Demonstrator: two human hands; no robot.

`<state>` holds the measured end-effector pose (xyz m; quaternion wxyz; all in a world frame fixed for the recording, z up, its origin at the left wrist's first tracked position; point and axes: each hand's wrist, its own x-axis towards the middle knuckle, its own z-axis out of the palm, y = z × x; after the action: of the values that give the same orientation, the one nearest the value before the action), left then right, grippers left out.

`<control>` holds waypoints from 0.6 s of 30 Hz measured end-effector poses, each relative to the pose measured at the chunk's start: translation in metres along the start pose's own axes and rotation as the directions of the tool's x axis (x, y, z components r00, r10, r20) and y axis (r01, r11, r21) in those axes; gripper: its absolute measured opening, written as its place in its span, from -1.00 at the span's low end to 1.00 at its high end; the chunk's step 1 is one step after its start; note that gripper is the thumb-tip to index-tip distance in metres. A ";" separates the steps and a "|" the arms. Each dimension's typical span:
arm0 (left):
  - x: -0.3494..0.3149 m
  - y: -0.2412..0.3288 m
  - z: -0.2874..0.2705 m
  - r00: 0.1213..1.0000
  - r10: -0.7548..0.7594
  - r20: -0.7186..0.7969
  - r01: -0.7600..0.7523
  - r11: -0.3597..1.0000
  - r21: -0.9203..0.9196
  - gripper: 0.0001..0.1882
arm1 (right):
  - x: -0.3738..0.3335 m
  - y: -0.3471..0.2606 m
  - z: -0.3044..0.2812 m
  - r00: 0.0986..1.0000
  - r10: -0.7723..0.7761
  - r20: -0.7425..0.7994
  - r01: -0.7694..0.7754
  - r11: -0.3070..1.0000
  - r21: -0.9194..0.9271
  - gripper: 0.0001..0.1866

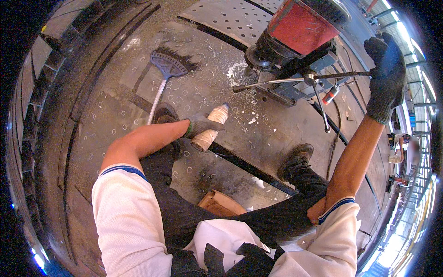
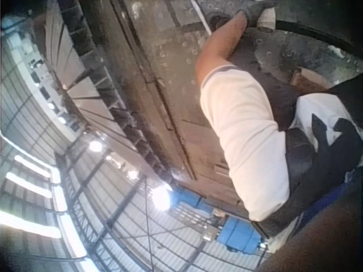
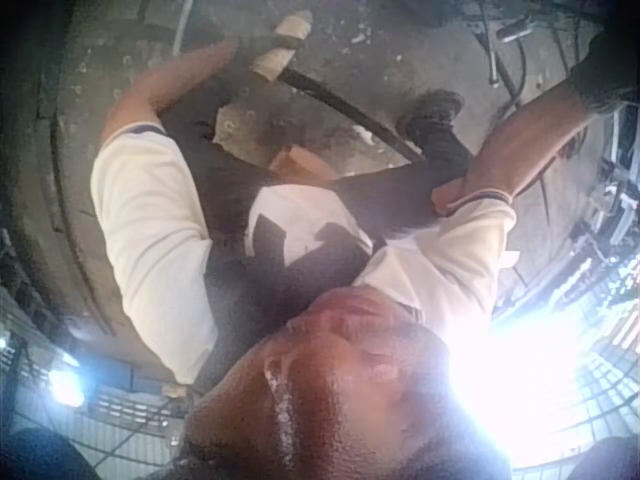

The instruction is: The person sits on the floor and operates a red drill press to drill holes into a metal sheet. They repeatedly lower the drill, retract it, and adjust the sheet's position while wearing gloves.

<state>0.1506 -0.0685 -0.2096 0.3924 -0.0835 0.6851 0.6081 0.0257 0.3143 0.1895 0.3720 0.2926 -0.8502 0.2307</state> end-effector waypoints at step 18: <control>0.009 -0.010 0.002 0.991 -0.015 0.132 0.059 0.942 -0.330 -0.57 | 0.004 0.007 0.001 0.999 -0.045 0.030 0.045 0.999 0.007 -0.58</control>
<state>0.1509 -0.0659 -0.2233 0.4269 -0.1225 0.5443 0.7117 0.0178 0.3175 0.1906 0.3632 0.3163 -0.8481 0.2207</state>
